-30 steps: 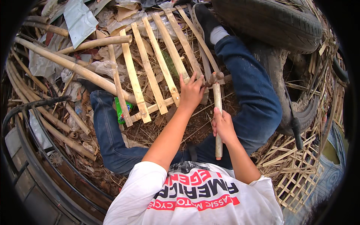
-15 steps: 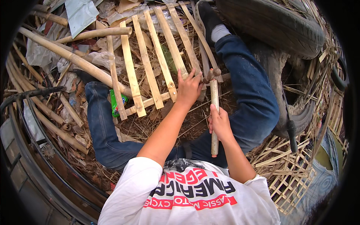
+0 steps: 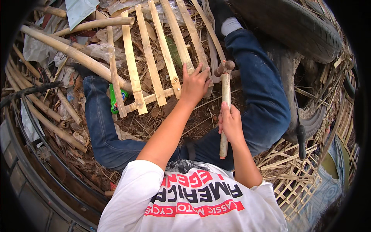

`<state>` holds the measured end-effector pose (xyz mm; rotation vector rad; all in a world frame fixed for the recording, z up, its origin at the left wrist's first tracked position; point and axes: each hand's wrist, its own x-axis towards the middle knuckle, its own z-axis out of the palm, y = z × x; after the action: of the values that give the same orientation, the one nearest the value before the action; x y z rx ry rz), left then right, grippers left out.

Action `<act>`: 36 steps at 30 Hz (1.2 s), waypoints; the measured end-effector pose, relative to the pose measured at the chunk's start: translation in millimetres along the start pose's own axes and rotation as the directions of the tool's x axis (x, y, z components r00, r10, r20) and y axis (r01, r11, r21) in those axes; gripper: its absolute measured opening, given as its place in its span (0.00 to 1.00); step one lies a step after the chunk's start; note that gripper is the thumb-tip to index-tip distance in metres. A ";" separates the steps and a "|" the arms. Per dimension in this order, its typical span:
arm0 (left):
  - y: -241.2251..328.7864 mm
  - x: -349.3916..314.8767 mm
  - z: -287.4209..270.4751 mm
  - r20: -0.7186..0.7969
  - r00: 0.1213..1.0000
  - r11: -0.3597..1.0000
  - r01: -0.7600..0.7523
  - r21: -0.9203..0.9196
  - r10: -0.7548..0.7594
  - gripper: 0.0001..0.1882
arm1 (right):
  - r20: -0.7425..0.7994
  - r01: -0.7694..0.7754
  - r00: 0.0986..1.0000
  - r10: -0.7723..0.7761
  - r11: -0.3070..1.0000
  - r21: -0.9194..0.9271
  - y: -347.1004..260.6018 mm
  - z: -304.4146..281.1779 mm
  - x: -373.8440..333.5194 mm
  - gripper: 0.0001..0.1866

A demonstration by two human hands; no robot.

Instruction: The person constructs a bamboo frame by hand and with a hammer, positioning small wooden slats across bamboo poles and driving nails through them to secure the lattice.

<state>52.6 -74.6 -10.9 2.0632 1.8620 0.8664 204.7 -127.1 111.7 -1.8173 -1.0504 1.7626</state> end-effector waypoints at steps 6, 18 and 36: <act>1.4 4.4 -1.5 -0.003 1.000 1.000 -0.009 0.010 0.009 0.17 | 0.026 -0.040 0.999 0.043 0.995 -0.086 -1.0 -6.4 -1.5 0.19; 0.9 -0.4 1.5 -0.043 0.999 1.000 0.013 -0.023 -0.014 0.19 | -0.006 -0.027 1.000 0.027 0.997 -0.069 -0.8 -1.7 3.0 0.20; -0.3 3.1 -12.6 0.201 0.977 0.996 0.083 -0.030 -0.075 0.34 | 0.052 -0.059 0.997 0.055 0.995 0.079 7.5 -5.8 10.6 0.21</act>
<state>45.3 -74.3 -0.1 1.9589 1.7920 0.6442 211.2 -122.8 99.9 -1.7797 -0.9398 1.8652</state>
